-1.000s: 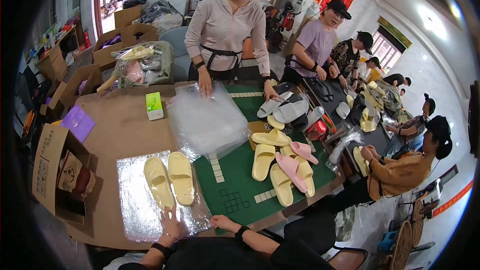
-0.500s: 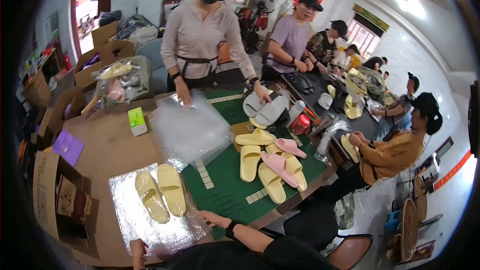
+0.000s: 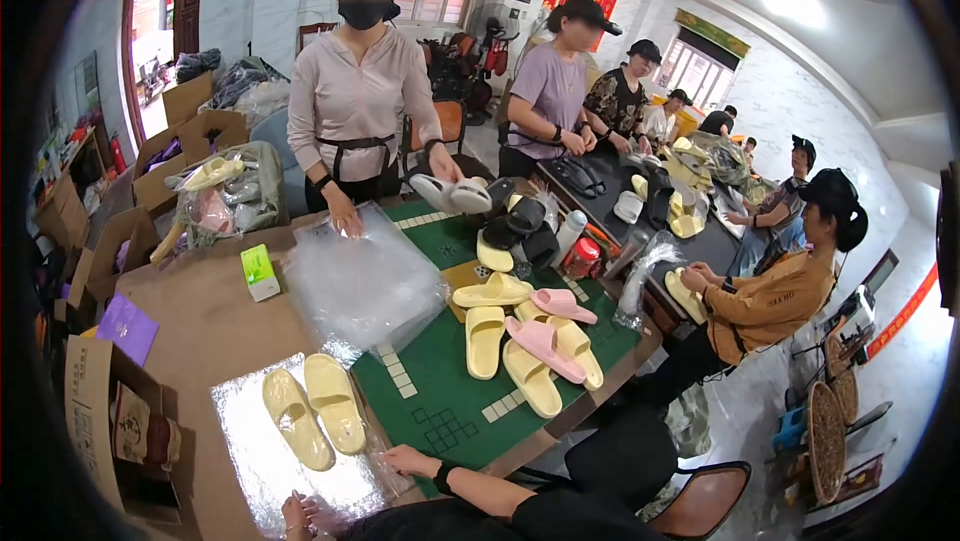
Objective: The recorder is packaging pairs of slippers into plastic bags and placing them into a large white sack at a footwear manufacturing facility.
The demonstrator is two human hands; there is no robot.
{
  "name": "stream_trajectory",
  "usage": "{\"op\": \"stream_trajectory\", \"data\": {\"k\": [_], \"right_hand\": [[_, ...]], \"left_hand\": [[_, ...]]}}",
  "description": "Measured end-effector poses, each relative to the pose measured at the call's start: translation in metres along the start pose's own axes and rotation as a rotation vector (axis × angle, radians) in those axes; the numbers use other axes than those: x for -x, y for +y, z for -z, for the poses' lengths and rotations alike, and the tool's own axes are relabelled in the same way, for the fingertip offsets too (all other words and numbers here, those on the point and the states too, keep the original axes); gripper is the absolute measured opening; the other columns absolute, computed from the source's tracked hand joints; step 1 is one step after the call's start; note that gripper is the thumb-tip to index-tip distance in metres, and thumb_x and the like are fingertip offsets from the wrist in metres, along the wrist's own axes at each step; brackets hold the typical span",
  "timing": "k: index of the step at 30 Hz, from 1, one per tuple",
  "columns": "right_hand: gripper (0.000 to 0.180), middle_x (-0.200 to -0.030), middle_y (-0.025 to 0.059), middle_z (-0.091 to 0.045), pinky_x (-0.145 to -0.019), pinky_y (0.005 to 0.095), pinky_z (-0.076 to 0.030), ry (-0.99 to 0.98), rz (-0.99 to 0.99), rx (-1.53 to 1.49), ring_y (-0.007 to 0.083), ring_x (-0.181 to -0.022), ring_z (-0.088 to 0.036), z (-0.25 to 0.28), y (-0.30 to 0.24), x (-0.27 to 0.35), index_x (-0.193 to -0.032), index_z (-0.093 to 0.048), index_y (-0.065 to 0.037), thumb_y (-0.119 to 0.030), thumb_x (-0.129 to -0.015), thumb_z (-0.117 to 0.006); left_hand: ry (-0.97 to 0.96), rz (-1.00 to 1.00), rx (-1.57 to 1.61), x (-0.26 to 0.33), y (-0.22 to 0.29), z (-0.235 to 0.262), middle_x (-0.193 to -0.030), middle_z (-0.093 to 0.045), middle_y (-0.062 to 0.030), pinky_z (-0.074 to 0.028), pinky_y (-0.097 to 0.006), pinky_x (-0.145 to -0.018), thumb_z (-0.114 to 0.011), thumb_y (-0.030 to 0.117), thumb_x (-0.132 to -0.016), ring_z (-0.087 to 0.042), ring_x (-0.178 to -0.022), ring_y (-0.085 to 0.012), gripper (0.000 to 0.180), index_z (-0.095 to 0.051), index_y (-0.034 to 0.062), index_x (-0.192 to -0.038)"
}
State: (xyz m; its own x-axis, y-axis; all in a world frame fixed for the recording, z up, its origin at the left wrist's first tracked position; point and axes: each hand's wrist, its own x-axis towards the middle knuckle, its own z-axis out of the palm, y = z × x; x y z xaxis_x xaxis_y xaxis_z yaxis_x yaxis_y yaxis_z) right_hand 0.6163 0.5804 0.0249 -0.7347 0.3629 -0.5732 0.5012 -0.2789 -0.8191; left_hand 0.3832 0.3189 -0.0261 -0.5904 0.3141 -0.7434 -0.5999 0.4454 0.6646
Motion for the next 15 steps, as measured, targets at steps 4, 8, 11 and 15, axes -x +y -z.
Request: {"op": "stream_trajectory", "data": {"k": [4,8,11,15], "right_hand": [[0.034,-0.061,0.0104,-0.055,-0.049,0.0326,-0.039,0.118,0.123,0.360,0.0172,-0.051,-0.048,0.001,0.001,-0.002,-0.074,-0.056,0.001,-0.030,-0.086,-0.050],[0.032,-0.067,0.0145,-0.058,-0.056,0.0387,-0.041,0.198,0.229,0.431,0.0289,-0.059,-0.054,0.001,0.005,-0.003,-0.070,-0.057,-0.002,-0.030,-0.084,-0.051],[0.028,-0.066,0.0157,-0.055,-0.056,0.0394,-0.041,0.190,0.147,0.289,0.0326,-0.060,-0.053,0.010,0.017,-0.007,-0.069,-0.055,-0.002,-0.027,-0.081,-0.052],[0.028,-0.068,0.0108,-0.060,-0.054,0.0339,-0.043,0.144,0.442,0.822,0.0232,-0.059,-0.057,0.015,0.062,-0.049,-0.077,-0.059,-0.001,-0.026,-0.084,-0.048]], "left_hand": [[0.002,-0.040,0.001,0.025,0.018,-0.011,-0.070,-0.059,-0.0149,-0.041,-0.029,-0.037,-0.044,0.045,-0.088,-0.055,-0.047,-0.0212,0.048,-0.051,-0.0014,-0.097],[-0.003,-0.129,-0.006,0.019,0.014,-0.006,-0.068,-0.057,-0.0129,-0.041,-0.029,-0.038,-0.045,0.041,-0.088,-0.054,-0.048,-0.0204,0.043,-0.052,-0.0011,-0.093],[0.003,-0.137,0.025,0.022,0.022,-0.014,-0.066,-0.056,-0.0117,-0.040,-0.028,-0.038,-0.046,0.041,-0.088,-0.052,-0.047,-0.0187,0.042,-0.053,-0.0009,-0.090],[0.193,0.042,0.061,0.052,0.052,-0.028,-0.069,-0.056,-0.0089,-0.044,-0.026,-0.050,-0.045,0.049,-0.085,-0.054,-0.056,-0.0188,0.053,-0.054,-0.0005,-0.101]]}}
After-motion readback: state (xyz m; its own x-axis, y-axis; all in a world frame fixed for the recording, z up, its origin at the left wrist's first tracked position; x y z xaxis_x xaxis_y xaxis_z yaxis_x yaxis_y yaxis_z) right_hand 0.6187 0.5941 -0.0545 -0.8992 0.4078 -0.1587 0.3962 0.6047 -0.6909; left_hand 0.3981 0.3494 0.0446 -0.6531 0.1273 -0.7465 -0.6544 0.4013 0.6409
